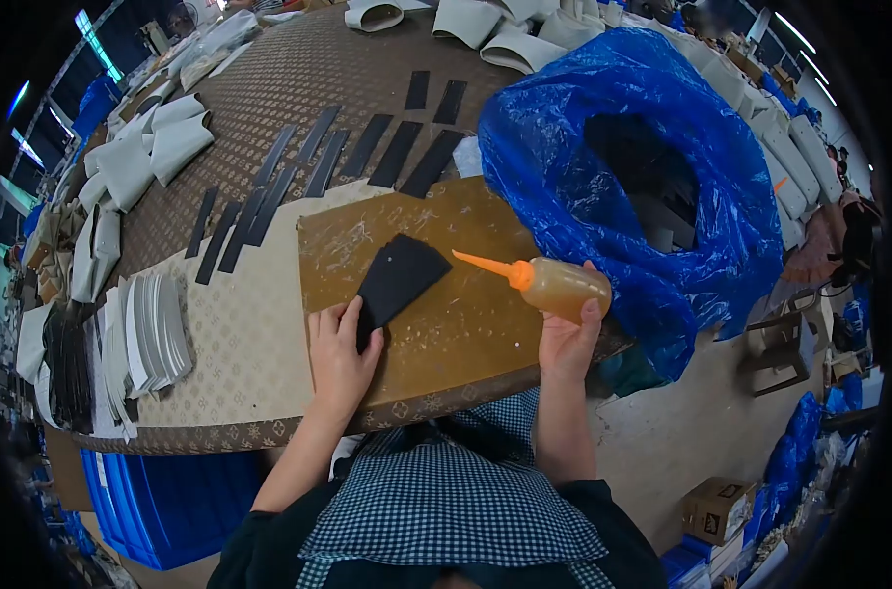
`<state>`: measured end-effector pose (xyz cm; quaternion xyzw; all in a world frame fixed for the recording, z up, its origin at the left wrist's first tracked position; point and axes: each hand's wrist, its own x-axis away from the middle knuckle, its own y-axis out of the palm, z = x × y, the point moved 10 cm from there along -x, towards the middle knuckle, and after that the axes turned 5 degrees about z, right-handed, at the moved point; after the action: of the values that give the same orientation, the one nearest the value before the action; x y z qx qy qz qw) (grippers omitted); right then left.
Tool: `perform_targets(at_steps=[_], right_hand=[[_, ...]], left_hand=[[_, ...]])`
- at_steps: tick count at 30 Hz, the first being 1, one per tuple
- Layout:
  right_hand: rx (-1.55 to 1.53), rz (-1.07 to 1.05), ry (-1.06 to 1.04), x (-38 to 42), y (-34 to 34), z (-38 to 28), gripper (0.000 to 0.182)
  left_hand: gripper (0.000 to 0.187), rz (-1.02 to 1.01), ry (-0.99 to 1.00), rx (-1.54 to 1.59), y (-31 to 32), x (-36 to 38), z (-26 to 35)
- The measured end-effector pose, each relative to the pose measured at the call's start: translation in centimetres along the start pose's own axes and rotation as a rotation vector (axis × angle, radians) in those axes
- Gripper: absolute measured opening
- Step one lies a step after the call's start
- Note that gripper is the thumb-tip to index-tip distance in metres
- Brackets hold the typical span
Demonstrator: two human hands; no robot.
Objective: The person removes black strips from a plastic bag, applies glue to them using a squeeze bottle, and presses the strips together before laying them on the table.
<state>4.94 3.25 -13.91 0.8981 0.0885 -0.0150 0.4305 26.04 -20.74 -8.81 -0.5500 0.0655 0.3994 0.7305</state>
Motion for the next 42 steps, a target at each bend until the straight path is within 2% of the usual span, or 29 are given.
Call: perform_targets(at_steps=[9, 14, 21, 22, 25, 28, 31, 34, 37, 40, 42], right_hand=[[0.029, 0.014, -0.028, 0.1, 0.0, -0.3, 0.069], [0.038, 0.022, -0.016, 0.1, -0.3, -0.1, 0.071], [0.046, 0.023, -0.021, -0.2, -0.5, 0.1, 0.073], [0.047, 0.011, -0.018, -0.2, -0.4, 0.1, 0.071], [0.065, -0.019, -0.016, 0.0, -0.1, 0.1, 0.069], [0.102, -0.036, -0.032, 0.1, 0.2, 0.0, 0.069], [0.138, -0.025, -0.050, 0.1, 0.1, -0.1, 0.070], [0.182, 0.003, -0.066, 0.2, 0.0, -0.2, 0.073], [0.199, 0.000, -0.058, 0.4, 0.3, -0.3, 0.073], [0.244, -0.009, -0.055, 1.1, 1.7, -0.4, 0.074], [0.265, -0.018, -0.049, 2.1, 3.1, -0.4, 0.075]], left_hand=[[0.049, -0.063, 0.093, 0.042, 2.8, -2.0, 3.2], [0.048, -0.124, -0.044, -0.018, 0.8, -1.1, 0.8], [0.052, -0.086, -0.136, -0.015, -2.6, 0.7, -1.9], [0.044, -0.055, -0.129, -0.022, -2.9, 0.9, -2.6], [0.033, -0.163, -0.316, 0.061, -2.7, 1.4, -4.8], [0.024, -0.163, -0.391, 0.225, -2.2, 1.5, -5.9], [0.021, -0.195, -0.636, 0.552, -1.0, 2.1, -7.8], [0.021, -0.255, -0.599, 0.578, -0.7, 1.3, -8.2], [0.022, -0.090, -0.391, 0.557, -2.1, 0.6, -8.2], [0.024, -0.302, -0.882, 0.895, -0.8, 3.9, -9.0], [0.024, -0.332, -0.965, 1.065, -0.3, 5.5, -8.5]])
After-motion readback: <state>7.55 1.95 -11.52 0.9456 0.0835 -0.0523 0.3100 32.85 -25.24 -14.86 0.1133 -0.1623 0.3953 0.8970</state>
